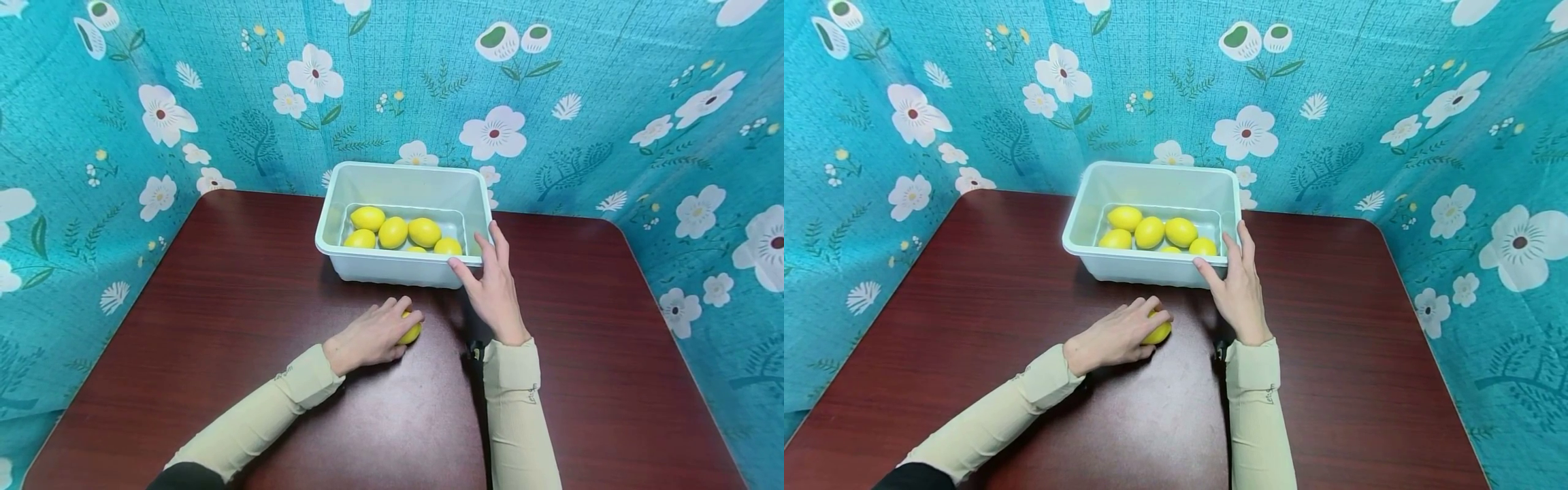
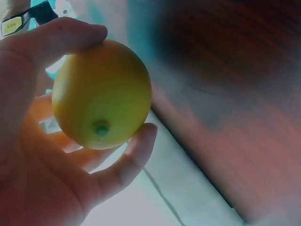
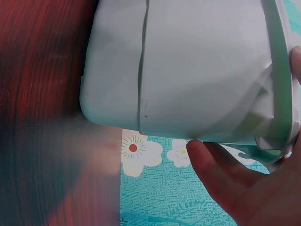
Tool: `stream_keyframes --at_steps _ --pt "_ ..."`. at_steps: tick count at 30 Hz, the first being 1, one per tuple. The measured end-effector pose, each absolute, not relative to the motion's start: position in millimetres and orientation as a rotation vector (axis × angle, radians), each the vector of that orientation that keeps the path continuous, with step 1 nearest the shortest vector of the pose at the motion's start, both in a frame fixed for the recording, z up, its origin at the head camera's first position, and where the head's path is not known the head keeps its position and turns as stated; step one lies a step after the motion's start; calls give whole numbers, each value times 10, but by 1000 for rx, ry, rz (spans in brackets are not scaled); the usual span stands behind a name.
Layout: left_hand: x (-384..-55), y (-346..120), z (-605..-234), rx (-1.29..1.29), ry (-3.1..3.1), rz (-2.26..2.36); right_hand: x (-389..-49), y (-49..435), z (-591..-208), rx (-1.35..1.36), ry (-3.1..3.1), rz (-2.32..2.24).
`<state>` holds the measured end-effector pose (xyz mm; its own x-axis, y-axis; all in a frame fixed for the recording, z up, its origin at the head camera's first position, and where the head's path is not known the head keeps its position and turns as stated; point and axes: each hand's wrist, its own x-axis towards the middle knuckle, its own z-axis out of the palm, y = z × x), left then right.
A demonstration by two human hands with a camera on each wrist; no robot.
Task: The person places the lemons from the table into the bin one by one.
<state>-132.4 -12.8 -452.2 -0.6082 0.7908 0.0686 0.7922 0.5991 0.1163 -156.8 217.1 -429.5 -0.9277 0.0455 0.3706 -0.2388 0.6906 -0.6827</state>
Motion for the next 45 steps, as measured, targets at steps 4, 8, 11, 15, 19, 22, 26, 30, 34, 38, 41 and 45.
stream_keyframes --at_steps 4,8,11,15,19,22,26,30,34,38,41,45 --pt "-1329 -128 -4530 -1386 -2792 -219 -1563 2169 -4300 153 -2545 1100" --pt "-1334 -126 -4531 -1387 -2764 -233 -1555 2170 -4304 150 -2543 1107" --pt "-1336 -123 -4529 -1394 -2739 -246 -1552 2172 -4315 149 -2542 1106" --pt "-1337 -120 -4520 -1397 -2719 -271 -1549 2169 -4327 149 -2540 1102" --pt "-1347 -115 -4495 -1397 -2708 -292 -1554 2167 -4316 151 -2538 1104" --pt "-1353 -113 -4484 -1397 -2709 -304 -1557 2166 -4311 150 -2540 1102" --pt "-1359 -114 -4474 -1392 -2705 -324 -1560 2166 -4306 144 -2547 1100" --pt "-1364 -115 -4462 -1383 -2684 -340 -1561 2167 -4300 142 -2550 1099" --pt "-1365 -116 -4451 -1370 -2658 -351 -1558 2166 -4301 143 -2545 1098" --pt "-1364 -115 -4435 -1359 -2649 -349 -1556 2165 -4302 144 -2543 1099" --pt "-1363 -115 -4427 -1360 -2640 -344 -1554 2163 -4301 146 -2540 1101" --pt "-1369 -117 -4412 -1359 -2635 -350 -1549 2163 -4303 148 -2534 1098"
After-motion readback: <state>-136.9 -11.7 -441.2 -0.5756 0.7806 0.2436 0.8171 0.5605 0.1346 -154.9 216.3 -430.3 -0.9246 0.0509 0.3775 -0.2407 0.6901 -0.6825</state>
